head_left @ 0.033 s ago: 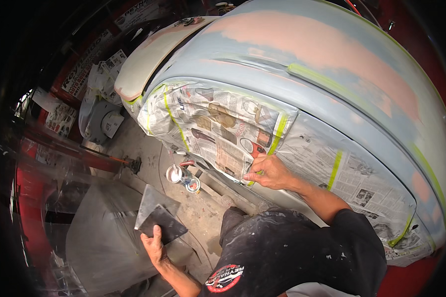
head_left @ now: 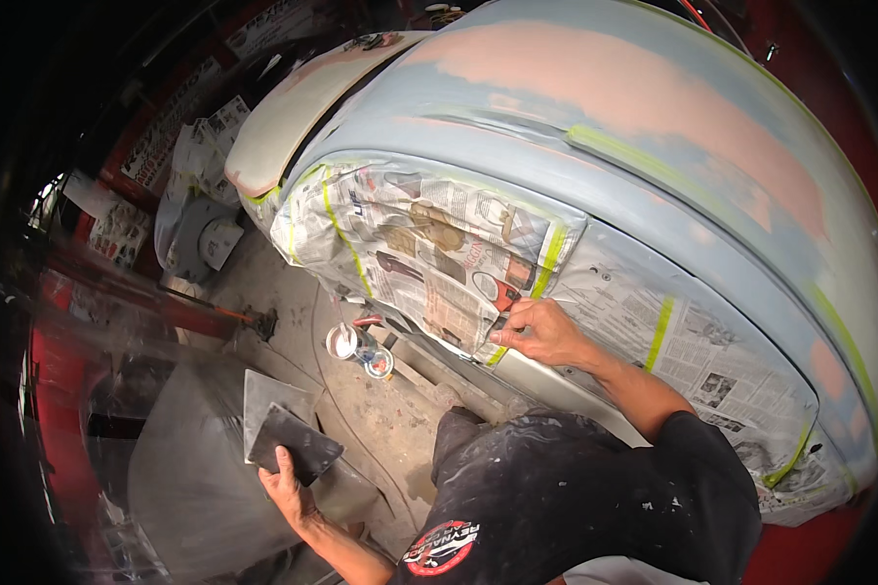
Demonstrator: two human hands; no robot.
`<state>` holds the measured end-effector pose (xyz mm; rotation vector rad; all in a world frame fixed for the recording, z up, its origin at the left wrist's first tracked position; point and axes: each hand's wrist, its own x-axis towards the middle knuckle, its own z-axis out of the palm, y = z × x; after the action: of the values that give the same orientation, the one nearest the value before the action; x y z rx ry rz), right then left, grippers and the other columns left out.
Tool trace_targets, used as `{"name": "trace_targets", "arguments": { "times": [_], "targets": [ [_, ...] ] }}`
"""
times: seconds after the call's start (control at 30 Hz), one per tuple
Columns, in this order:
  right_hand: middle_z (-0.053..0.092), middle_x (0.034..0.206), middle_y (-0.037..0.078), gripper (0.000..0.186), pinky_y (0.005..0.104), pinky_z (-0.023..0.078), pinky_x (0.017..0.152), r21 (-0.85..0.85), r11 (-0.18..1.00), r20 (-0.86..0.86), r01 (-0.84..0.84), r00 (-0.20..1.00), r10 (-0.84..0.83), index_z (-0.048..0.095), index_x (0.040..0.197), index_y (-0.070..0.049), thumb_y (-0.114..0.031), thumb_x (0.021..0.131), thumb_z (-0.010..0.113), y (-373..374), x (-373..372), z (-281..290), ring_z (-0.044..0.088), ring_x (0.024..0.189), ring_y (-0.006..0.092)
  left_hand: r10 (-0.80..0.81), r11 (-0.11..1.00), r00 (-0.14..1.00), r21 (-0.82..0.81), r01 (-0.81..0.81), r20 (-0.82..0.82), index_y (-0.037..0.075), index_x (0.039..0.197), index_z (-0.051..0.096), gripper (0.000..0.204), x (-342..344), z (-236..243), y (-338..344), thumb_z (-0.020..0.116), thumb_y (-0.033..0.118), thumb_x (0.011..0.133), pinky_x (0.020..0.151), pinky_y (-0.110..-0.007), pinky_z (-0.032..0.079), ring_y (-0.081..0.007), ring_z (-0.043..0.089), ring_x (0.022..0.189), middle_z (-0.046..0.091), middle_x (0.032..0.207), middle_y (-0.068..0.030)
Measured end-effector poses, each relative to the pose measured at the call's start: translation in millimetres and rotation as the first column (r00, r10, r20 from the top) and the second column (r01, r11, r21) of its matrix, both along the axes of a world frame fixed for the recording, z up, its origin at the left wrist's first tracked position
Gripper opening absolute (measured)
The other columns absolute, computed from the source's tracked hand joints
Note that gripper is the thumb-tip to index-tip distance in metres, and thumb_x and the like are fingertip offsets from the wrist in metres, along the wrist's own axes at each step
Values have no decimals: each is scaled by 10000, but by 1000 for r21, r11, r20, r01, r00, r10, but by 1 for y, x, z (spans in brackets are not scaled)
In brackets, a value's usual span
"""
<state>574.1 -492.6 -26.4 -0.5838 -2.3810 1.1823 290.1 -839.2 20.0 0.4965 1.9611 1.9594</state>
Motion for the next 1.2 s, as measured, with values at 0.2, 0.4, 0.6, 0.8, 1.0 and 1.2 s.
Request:
{"name": "trace_targets", "arguments": {
  "times": [0.2,0.4,0.6,0.8,1.0,1.2],
  "targets": [
    [608,650,78,248,412,487,647,1,999,-43,54,998,-54,715,898,-37,-284,882,714,-23,-9,-21,624,685,272,390,897,916,186,-400,91,-39,1220,544,441,-3,-37,-9,635,312,969,857,-355,503,-191,599,971,606,1144,-116],
    [675,665,75,280,252,453,476,24,932,-175,360,920,-351,720,1022,-30,-282,901,705,28,-7,25,585,467,116,406,905,884,30,-424,234,-36,1182,564,448,28,-78,26,618,356,973,864,-335,478,-174,591,938,617,1090,-97],
    [640,1192,125,238,422,417,964,669,375,-387,641,732,-560,738,1008,-58,-257,888,687,134,21,105,543,1149,308,346,934,938,-95,-345,-1,-15,939,608,324,37,-108,5,610,305,986,645,-276,430,-101,506,734,604,885,-26],
    [614,1286,160,333,397,446,1016,716,445,-62,538,684,-727,662,1207,-45,-243,949,591,189,51,82,586,1183,339,272,910,961,-310,-275,-53,16,872,595,365,31,-113,19,561,354,1005,509,-250,287,-39,325,574,436,649,80],
    [702,1149,123,355,349,476,958,665,403,-84,629,600,-796,694,1182,-84,-335,944,613,201,50,74,655,1084,275,577,774,817,-321,-545,3,-49,1024,638,375,8,-132,-16,575,319,999,737,-291,464,-111,554,781,659,908,-58],
    [724,1083,108,398,343,488,924,599,374,-54,707,502,-863,716,1150,-113,-429,939,600,217,46,85,671,1024,246,650,746,685,-102,-659,330,-29,1151,595,325,-38,-143,-10,580,257,996,828,-323,500,-166,623,895,657,1054,-90]
  ]
}}
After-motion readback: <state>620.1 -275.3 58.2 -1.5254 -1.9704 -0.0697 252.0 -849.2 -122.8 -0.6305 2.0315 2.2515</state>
